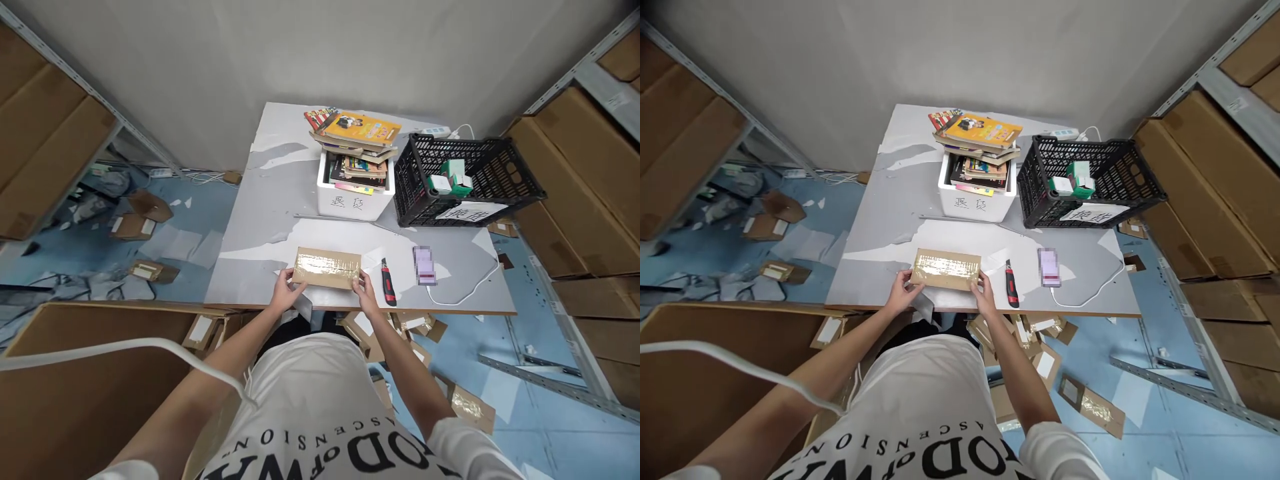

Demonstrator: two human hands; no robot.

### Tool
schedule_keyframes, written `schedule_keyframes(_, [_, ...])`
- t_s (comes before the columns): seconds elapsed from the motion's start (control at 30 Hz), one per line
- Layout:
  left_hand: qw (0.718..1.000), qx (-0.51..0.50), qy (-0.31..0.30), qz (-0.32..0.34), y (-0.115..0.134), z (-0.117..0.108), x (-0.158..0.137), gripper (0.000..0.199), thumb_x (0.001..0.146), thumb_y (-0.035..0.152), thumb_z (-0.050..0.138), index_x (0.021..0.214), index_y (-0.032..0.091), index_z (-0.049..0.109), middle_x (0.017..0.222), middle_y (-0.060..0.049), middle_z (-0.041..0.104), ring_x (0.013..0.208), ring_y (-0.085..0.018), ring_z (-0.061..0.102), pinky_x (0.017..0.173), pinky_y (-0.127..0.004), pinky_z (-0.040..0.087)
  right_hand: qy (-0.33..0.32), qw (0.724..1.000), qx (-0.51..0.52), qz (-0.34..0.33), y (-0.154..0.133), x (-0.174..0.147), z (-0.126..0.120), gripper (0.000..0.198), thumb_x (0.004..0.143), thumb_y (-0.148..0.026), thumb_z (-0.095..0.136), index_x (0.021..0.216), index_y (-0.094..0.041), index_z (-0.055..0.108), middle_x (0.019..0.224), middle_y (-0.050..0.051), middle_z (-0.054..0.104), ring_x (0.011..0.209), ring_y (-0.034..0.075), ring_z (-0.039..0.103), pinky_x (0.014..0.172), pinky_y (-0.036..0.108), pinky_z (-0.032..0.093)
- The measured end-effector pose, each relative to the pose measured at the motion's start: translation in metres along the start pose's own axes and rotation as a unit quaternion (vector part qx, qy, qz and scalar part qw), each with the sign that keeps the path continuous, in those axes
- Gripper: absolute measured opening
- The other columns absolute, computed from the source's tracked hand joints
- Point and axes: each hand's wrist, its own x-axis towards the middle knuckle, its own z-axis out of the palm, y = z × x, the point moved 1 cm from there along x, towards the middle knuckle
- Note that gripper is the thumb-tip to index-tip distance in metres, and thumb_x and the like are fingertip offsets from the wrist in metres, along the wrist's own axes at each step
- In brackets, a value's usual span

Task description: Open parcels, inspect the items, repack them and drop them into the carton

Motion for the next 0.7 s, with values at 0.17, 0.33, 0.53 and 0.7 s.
schedule_keyframes(0.17, [0.997, 0.05, -0.058, -0.015, -0.003, -0.016, 0.007, 0.065, 0.055, 0.036, 0.08, 0.111, 0.021, 0.051, 0.122, -0.013, 0.056, 0.114, -0.026, 0.057, 0.097, -0.048, 0.046, 0.016, 0.999, 0.01, 0.032, 0.008, -0.004, -0.011, 0.068, 0.08, -0.056, 0.054, 0.14, -0.026, 0.043, 0.147, 0.009, 0.042, 0.123, 0.024, 0.05, 0.102, 0.043, 0.042])
schedule_keyframes(0.33, [0.987, 0.091, -0.133, -0.013, -0.005, -0.037, 0.026, 0.082, 0.04, 0.037, 0.085, 0.115, 0.019, 0.058, 0.123, -0.016, 0.059, 0.112, -0.034, 0.059, 0.096, -0.052, 0.046, 0.032, 0.997, -0.028, 0.064, 0.021, -0.006, -0.019, 0.065, 0.073, -0.039, 0.06, 0.136, -0.028, 0.048, 0.145, 0.011, 0.044, 0.122, 0.027, 0.053, 0.099, 0.049, 0.043])
schedule_keyframes(0.53, [0.972, 0.132, -0.19, 0.026, -0.008, -0.034, 0.046, 0.051, 0.049, 0.037, 0.08, 0.097, 0.023, 0.069, 0.108, -0.011, 0.069, 0.105, -0.035, 0.062, 0.098, -0.049, 0.043, -0.025, 0.995, -0.08, 0.048, 0.024, 0.005, -0.003, 0.073, 0.063, -0.024, 0.069, 0.133, -0.024, 0.048, 0.133, 0.01, 0.055, 0.118, 0.026, 0.054, 0.101, 0.048, 0.042])
schedule_keyframes(0.7, [0.964, 0.18, -0.196, 0.009, -0.01, -0.027, 0.051, 0.044, 0.063, 0.049, 0.067, 0.098, 0.021, 0.069, 0.095, -0.009, 0.072, 0.09, -0.029, 0.064, 0.083, -0.039, 0.049, 0.006, 0.996, -0.074, 0.04, 0.01, 0.015, 0.003, 0.055, 0.067, -0.027, 0.066, 0.121, -0.022, 0.055, 0.118, 0.007, 0.064, 0.109, 0.023, 0.058, 0.098, 0.042, 0.044])
